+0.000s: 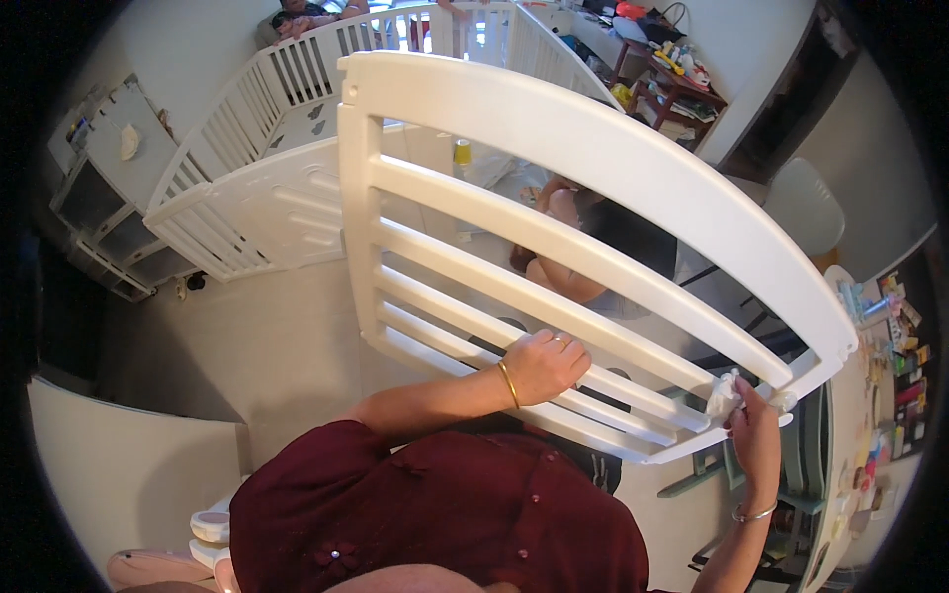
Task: The person wipes a white plastic playpen component with a white cloth while seated and then assists another person in positioning it within the playpen assembly.
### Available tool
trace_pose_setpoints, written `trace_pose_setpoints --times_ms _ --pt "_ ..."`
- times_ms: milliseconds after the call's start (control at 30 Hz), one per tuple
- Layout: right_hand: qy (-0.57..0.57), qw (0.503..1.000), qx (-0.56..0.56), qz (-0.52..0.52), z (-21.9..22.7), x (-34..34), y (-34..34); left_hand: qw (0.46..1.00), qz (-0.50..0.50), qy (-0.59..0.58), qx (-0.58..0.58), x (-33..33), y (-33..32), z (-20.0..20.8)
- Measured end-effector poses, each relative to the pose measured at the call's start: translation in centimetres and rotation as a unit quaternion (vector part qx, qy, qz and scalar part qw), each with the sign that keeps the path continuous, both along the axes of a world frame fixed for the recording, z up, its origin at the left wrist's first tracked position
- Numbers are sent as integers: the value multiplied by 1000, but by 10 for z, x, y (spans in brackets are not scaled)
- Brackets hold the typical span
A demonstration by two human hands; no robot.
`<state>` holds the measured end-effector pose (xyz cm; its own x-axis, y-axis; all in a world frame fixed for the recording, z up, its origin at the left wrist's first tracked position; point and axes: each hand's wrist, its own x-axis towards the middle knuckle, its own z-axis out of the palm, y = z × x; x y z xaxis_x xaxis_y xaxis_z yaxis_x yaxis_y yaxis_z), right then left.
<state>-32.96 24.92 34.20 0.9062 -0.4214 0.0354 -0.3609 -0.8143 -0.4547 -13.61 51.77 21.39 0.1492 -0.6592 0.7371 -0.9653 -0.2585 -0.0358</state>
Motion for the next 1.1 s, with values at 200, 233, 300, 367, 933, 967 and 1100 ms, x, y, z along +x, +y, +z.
trace_pose_setpoints --times_ms 200,233,300,367,933,967,1100 --pt "-25 957 -279 71 -2 18 32 1000 20 -15 -7 -4 3 1" --pt "-24 957 -281 70 -5 19 29 1000 19 -15 -8 -5 3 1" --pt "-98 925 -339 144 -9 21 24 1000 21 -3 -9 -5 2 -1" --pt "-131 949 -248 142 -25 24 18 1000 17 -4 -12 -5 0 -1" --pt "-71 927 -99 354 -17 185 188 977 39 185 100 -16 -7 -24" --pt "-76 923 -109 360 -19 198 202 977 38 184 103 -16 -8 -24" --pt "-115 889 -110 430 -28 250 267 905 -40 424 -6 -12 -8 -23"
